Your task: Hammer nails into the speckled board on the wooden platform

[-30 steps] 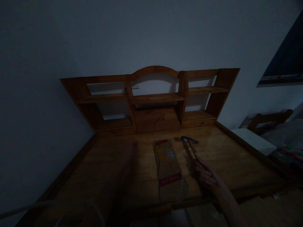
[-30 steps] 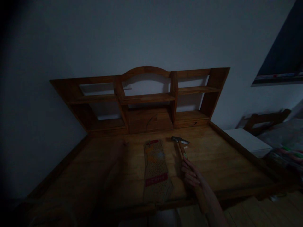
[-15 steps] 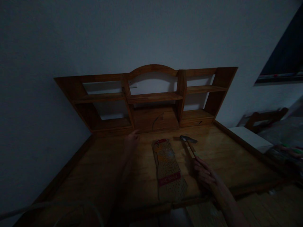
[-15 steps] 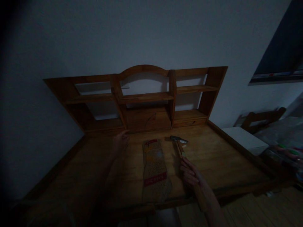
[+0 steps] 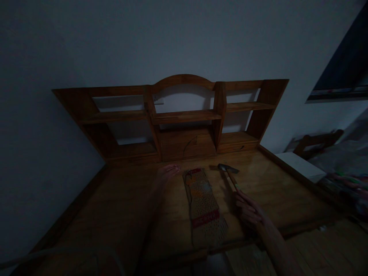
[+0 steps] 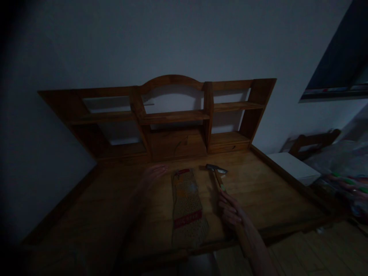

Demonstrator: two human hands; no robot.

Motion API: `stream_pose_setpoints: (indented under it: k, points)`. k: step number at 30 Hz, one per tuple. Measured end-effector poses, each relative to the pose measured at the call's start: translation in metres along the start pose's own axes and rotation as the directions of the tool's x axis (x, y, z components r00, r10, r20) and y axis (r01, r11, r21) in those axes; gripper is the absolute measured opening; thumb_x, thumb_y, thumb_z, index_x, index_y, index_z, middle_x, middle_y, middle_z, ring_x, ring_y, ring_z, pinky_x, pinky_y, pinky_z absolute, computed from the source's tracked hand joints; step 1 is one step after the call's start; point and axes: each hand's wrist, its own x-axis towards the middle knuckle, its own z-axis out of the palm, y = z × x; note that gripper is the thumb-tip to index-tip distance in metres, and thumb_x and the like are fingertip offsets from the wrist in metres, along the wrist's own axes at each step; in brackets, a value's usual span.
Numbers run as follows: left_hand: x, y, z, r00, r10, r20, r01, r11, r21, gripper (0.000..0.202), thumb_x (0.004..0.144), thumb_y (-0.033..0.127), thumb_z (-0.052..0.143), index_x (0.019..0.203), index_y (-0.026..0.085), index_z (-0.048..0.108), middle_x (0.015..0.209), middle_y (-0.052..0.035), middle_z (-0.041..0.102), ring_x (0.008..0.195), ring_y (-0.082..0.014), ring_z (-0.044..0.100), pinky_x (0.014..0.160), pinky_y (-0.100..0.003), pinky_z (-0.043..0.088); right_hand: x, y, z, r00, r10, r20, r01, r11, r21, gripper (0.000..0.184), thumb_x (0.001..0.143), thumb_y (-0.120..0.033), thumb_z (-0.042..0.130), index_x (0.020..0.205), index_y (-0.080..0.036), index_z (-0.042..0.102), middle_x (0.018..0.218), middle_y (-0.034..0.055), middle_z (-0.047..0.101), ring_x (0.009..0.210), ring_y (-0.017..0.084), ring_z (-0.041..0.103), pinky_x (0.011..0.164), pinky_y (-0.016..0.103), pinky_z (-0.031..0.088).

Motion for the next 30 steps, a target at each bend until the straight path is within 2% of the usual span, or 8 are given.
stream_pose_setpoints:
  k: [4, 7, 10, 15, 20, 23, 26, 30]
  points:
    - [-0.003, 0.000, 0.006, 0.992, 0.084, -0.095, -0.050, 0.947, 0.316, 0.035, 0.066, 0.043, 0.074, 0.083, 0.013, 0.072, 0.077, -0.0079, 0.073, 0.071, -0.0210, 0.067, 0.065, -0.031, 0.053, 0.003, -0.001, -0.002, 0.997, 0.025, 0.077, -0.027, 0.999, 0.025, 0.015, 0.091, -0.012, 0.053, 0.105, -0.018, 0.055, 0.057, -0.0123, 0.045, 0.030, -0.001, 0.005, 0.027, 0.007, 0.021]
    - [-0.003, -0.007, 0.007, 0.974, 0.214, -0.078, -0.152, 0.865, 0.479, 0.035, 0.068, 0.045, 0.072, 0.083, 0.014, 0.074, 0.077, -0.0063, 0.072, 0.063, -0.0172, 0.064, 0.056, -0.026, 0.049, 0.006, -0.003, -0.001, 0.986, 0.081, 0.145, -0.089, 0.995, 0.048, 0.006, 0.094, -0.019, 0.050, 0.091, -0.017, 0.055, 0.052, -0.0128, 0.042, 0.027, -0.001, 0.006, 0.024, 0.008, 0.018]
    - [-0.001, -0.020, 0.009, 0.972, 0.235, -0.009, -0.206, 0.870, 0.447, 0.030, 0.071, 0.042, 0.070, 0.082, 0.014, 0.072, 0.078, -0.0064, 0.072, 0.063, -0.0167, 0.066, 0.059, -0.026, 0.051, 0.006, -0.003, 0.001, 0.988, 0.073, 0.137, -0.081, 0.995, 0.059, 0.006, 0.095, -0.019, 0.049, 0.089, -0.018, 0.052, 0.054, -0.0126, 0.043, 0.028, -0.001, 0.007, 0.026, 0.008, 0.018]
    - [-0.003, -0.037, 0.016, 0.984, 0.175, 0.022, -0.172, 0.921, 0.349, 0.025, 0.071, 0.035, 0.069, 0.084, 0.014, 0.070, 0.085, -0.0091, 0.074, 0.071, -0.0200, 0.070, 0.069, -0.031, 0.056, 0.007, -0.002, 0.000, 0.980, 0.103, 0.172, -0.120, 0.989, 0.091, 0.012, 0.096, -0.022, 0.047, 0.085, -0.019, 0.049, 0.052, -0.0136, 0.041, 0.025, -0.001, 0.008, 0.024, 0.009, 0.018]
    - [-0.009, -0.037, 0.023, 0.962, 0.252, 0.108, -0.272, 0.835, 0.478, 0.016, 0.074, 0.030, 0.066, 0.080, 0.017, 0.071, 0.082, -0.0065, 0.074, 0.074, -0.0190, 0.070, 0.071, -0.029, 0.055, 0.011, -0.004, -0.006, 0.970, 0.156, 0.187, -0.177, 0.979, 0.102, 0.027, 0.100, -0.030, 0.039, 0.076, -0.019, 0.046, 0.047, -0.0137, 0.035, 0.022, 0.001, 0.008, 0.021, 0.012, 0.017]
    - [-0.012, -0.037, 0.023, 0.955, 0.272, 0.115, -0.289, 0.780, 0.555, 0.014, 0.076, 0.030, 0.064, 0.081, 0.019, 0.071, 0.082, -0.0054, 0.074, 0.074, -0.0185, 0.069, 0.070, -0.028, 0.053, 0.011, -0.005, -0.006, 0.972, 0.152, 0.178, -0.173, 0.979, 0.109, 0.027, 0.100, -0.030, 0.038, 0.077, -0.019, 0.047, 0.048, -0.0133, 0.037, 0.023, 0.001, 0.008, 0.022, 0.012, 0.017]
    - [-0.011, -0.041, 0.020, 0.961, 0.259, 0.100, -0.265, 0.751, 0.604, 0.015, 0.074, 0.033, 0.066, 0.079, 0.020, 0.071, 0.082, -0.0052, 0.074, 0.075, -0.0189, 0.069, 0.069, -0.027, 0.052, 0.008, -0.004, -0.005, 0.976, 0.141, 0.168, -0.157, 0.984, 0.089, 0.019, 0.098, -0.026, 0.044, 0.082, -0.018, 0.049, 0.050, -0.0134, 0.040, 0.024, 0.000, 0.007, 0.024, 0.011, 0.018]
    - [-0.005, -0.051, 0.011, 0.992, 0.115, 0.053, -0.125, 0.818, 0.561, 0.019, 0.069, 0.036, 0.069, 0.073, 0.017, 0.068, 0.071, -0.0063, 0.072, 0.064, -0.0186, 0.066, 0.058, -0.026, 0.050, 0.007, -0.004, -0.006, 0.983, 0.132, 0.129, -0.143, 0.986, 0.081, 0.014, 0.096, -0.025, 0.049, 0.084, -0.018, 0.051, 0.051, -0.0138, 0.039, 0.025, -0.001, 0.006, 0.023, 0.011, 0.016]
